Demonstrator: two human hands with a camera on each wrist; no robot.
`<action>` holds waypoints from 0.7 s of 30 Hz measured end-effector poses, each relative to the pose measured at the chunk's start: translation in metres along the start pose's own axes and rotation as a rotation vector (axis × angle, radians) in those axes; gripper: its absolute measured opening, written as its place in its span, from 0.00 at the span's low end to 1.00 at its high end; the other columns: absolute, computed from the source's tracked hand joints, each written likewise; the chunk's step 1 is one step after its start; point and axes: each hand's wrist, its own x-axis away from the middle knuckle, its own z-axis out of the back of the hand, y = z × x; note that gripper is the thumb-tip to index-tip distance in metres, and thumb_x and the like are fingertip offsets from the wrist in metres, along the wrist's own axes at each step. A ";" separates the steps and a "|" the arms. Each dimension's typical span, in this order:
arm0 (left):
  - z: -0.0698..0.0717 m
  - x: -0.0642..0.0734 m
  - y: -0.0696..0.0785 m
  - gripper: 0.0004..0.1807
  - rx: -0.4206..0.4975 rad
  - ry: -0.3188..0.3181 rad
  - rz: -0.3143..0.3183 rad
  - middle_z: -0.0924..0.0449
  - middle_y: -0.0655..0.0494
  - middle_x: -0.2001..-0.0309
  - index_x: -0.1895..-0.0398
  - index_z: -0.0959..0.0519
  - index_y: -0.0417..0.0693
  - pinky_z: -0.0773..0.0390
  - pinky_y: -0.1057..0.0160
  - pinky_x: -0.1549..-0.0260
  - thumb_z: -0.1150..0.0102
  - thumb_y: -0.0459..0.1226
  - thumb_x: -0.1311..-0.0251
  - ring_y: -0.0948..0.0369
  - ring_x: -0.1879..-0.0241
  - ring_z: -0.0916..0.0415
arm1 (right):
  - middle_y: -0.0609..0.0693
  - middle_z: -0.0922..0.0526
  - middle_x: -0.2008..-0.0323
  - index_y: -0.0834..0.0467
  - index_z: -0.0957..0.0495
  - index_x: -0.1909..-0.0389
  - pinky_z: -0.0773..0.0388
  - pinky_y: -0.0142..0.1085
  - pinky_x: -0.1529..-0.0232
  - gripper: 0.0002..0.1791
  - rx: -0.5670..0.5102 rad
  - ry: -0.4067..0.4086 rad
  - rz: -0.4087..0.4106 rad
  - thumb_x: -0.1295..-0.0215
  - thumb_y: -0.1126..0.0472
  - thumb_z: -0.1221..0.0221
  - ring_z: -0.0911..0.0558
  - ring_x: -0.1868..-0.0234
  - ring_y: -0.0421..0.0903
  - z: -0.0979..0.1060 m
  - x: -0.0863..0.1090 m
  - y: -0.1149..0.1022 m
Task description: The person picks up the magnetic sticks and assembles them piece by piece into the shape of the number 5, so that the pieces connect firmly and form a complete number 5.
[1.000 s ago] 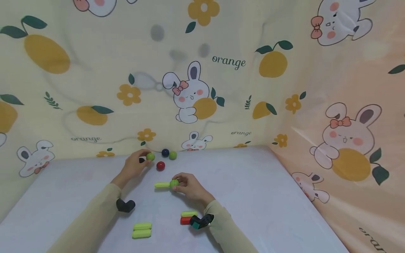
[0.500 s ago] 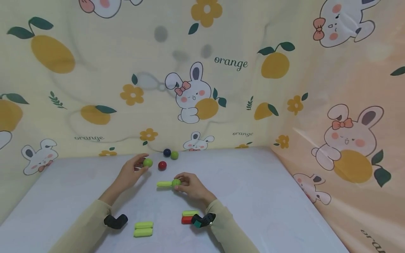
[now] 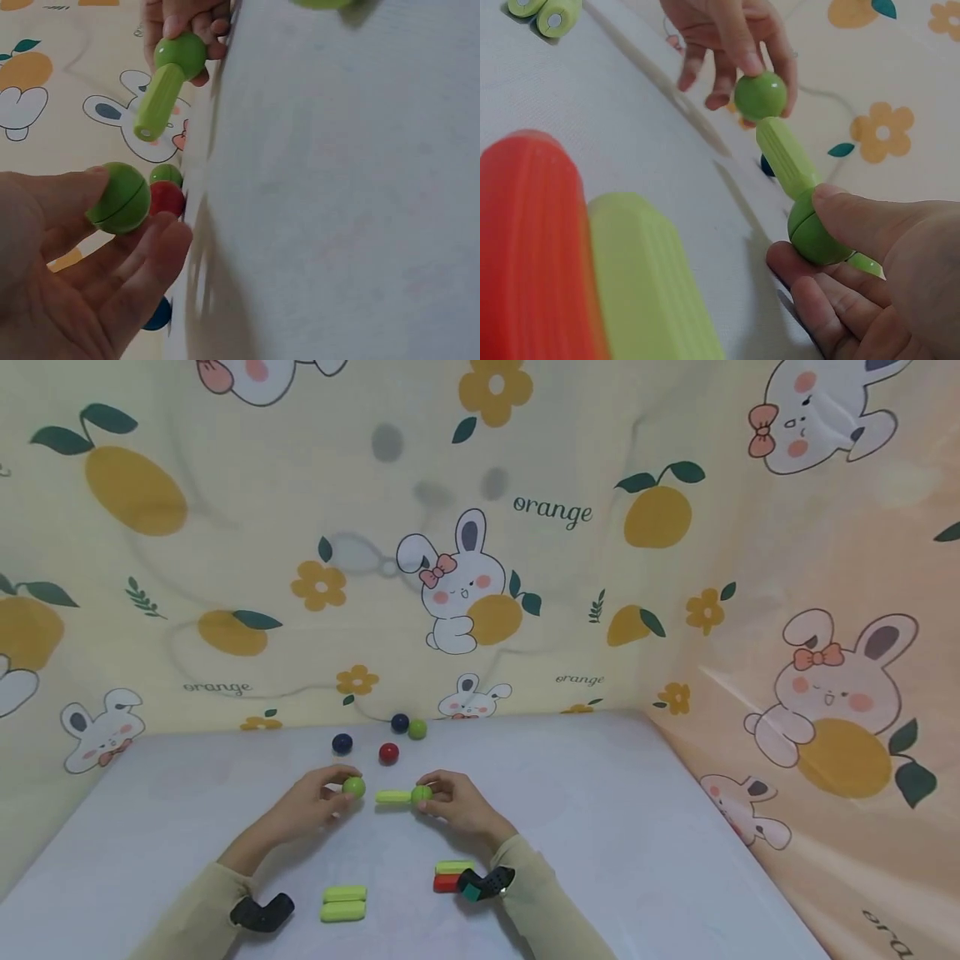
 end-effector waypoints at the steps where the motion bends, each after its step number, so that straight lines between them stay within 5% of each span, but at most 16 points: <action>1: -0.001 0.000 0.000 0.20 0.010 -0.016 0.011 0.22 0.42 0.43 0.38 0.25 0.42 0.19 0.63 0.70 0.43 0.31 0.33 0.59 0.68 0.21 | 0.60 0.18 0.48 0.64 0.25 0.40 0.21 0.27 0.56 0.20 -0.001 0.002 -0.003 0.31 0.65 0.39 0.19 0.58 0.39 0.000 0.000 0.001; 6: -0.004 0.000 0.000 0.20 0.035 -0.081 0.052 0.23 0.41 0.40 0.38 0.25 0.45 0.18 0.61 0.72 0.43 0.30 0.32 0.58 0.67 0.22 | 0.58 0.18 0.46 0.61 0.25 0.39 0.20 0.28 0.54 0.20 -0.012 0.005 -0.028 0.31 0.65 0.39 0.18 0.56 0.39 0.001 0.000 0.003; 13: -0.002 0.001 -0.004 0.20 0.033 -0.186 0.023 0.23 0.38 0.40 0.38 0.26 0.42 0.17 0.60 0.71 0.43 0.30 0.32 0.59 0.63 0.21 | 0.58 0.18 0.47 0.61 0.25 0.39 0.21 0.28 0.54 0.20 -0.018 0.010 -0.039 0.31 0.66 0.39 0.18 0.56 0.40 -0.001 0.001 0.002; 21: -0.004 -0.004 -0.008 0.19 0.019 -0.165 0.064 0.21 0.40 0.41 0.38 0.25 0.45 0.17 0.59 0.70 0.43 0.30 0.31 0.59 0.65 0.21 | 0.59 0.18 0.47 0.63 0.26 0.38 0.21 0.29 0.54 0.21 0.016 0.003 -0.011 0.30 0.65 0.39 0.18 0.56 0.40 -0.001 0.001 0.000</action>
